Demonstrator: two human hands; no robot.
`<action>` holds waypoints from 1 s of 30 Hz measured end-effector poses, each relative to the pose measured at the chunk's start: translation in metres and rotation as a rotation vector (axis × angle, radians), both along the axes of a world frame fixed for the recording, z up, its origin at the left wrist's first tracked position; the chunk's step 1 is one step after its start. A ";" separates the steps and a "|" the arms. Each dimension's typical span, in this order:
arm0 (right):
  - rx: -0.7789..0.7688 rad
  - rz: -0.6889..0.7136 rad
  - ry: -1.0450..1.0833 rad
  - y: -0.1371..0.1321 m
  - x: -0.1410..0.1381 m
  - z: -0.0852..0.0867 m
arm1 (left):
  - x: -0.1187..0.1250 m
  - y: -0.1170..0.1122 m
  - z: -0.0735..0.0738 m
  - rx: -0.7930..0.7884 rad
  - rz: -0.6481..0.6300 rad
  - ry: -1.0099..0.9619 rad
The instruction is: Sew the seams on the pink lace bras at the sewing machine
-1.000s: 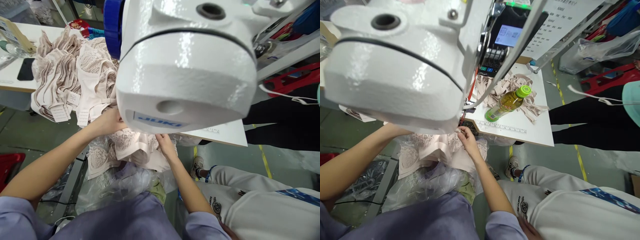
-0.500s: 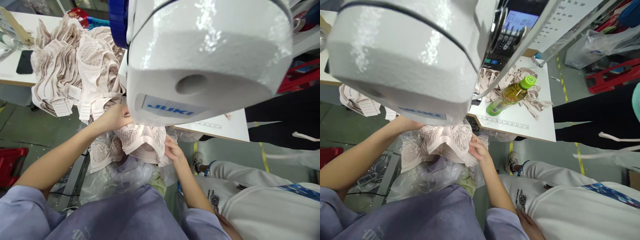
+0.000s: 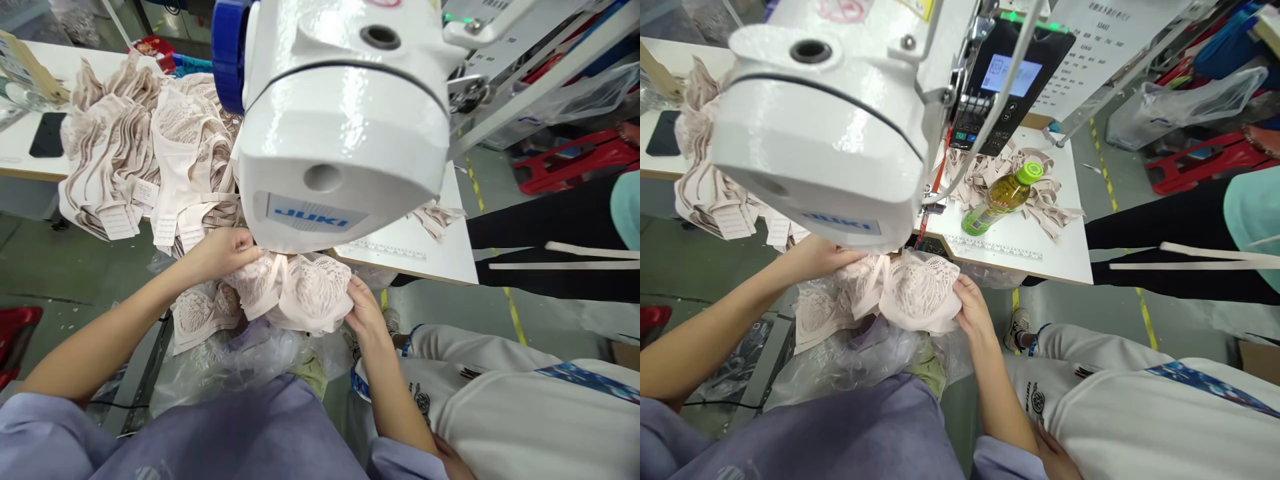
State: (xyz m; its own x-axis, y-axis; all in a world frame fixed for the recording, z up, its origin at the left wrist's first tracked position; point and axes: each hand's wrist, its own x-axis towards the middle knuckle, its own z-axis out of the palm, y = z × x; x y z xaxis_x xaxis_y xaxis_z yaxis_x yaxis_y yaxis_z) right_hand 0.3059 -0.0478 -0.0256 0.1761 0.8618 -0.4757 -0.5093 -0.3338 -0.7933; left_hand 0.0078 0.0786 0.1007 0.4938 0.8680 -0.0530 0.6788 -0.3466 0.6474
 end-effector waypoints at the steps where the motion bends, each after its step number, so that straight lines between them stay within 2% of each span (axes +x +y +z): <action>1: 0.035 0.027 -0.066 -0.004 -0.001 0.011 | -0.001 -0.012 0.005 -0.010 -0.033 0.060; 2: 0.077 0.089 -0.140 -0.009 -0.004 0.025 | -0.001 -0.027 0.010 0.004 -0.060 0.091; 4: 0.175 0.323 -0.302 -0.017 -0.018 0.055 | 0.004 -0.059 0.018 0.112 -0.114 0.047; 6: 0.270 0.616 -0.442 -0.022 -0.037 0.085 | 0.015 -0.086 0.020 0.230 -0.253 -0.065; 8: 0.342 0.819 -0.525 -0.023 -0.054 0.109 | 0.024 -0.100 0.016 0.244 -0.416 -0.104; 9: 0.368 0.851 -0.547 -0.022 -0.060 0.117 | 0.027 -0.102 0.013 0.214 -0.462 -0.085; 11: 0.389 0.831 -0.580 -0.017 -0.064 0.124 | 0.027 -0.097 0.007 0.113 -0.438 -0.038; 13: 0.382 0.760 -0.642 -0.008 -0.064 0.122 | 0.022 -0.086 0.003 -0.012 -0.308 -0.037; 16: 0.344 0.623 -0.778 0.010 -0.063 0.111 | 0.016 -0.068 -0.001 -0.129 -0.066 -0.156; 18: 0.320 0.533 -0.834 0.023 -0.064 0.103 | 0.017 -0.057 -0.005 -0.107 0.066 -0.223; 21: 0.311 0.478 -0.800 0.041 -0.067 0.092 | 0.022 -0.043 -0.015 -0.029 0.207 -0.245; 25: 0.279 0.466 -0.683 0.056 -0.066 0.083 | 0.028 -0.029 -0.025 0.030 0.257 -0.269; 30: 0.267 0.472 -0.717 0.064 -0.061 0.074 | 0.028 -0.018 -0.029 0.099 0.219 -0.340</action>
State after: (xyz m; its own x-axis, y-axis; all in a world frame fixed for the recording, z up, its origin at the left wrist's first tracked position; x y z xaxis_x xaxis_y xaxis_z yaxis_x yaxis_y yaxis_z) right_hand 0.2445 0.0159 0.0486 -0.0467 0.9858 -0.1613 0.2817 -0.1419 -0.9489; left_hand 0.0356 0.0609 0.0717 0.2717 0.9473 0.1698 0.4969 -0.2892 0.8182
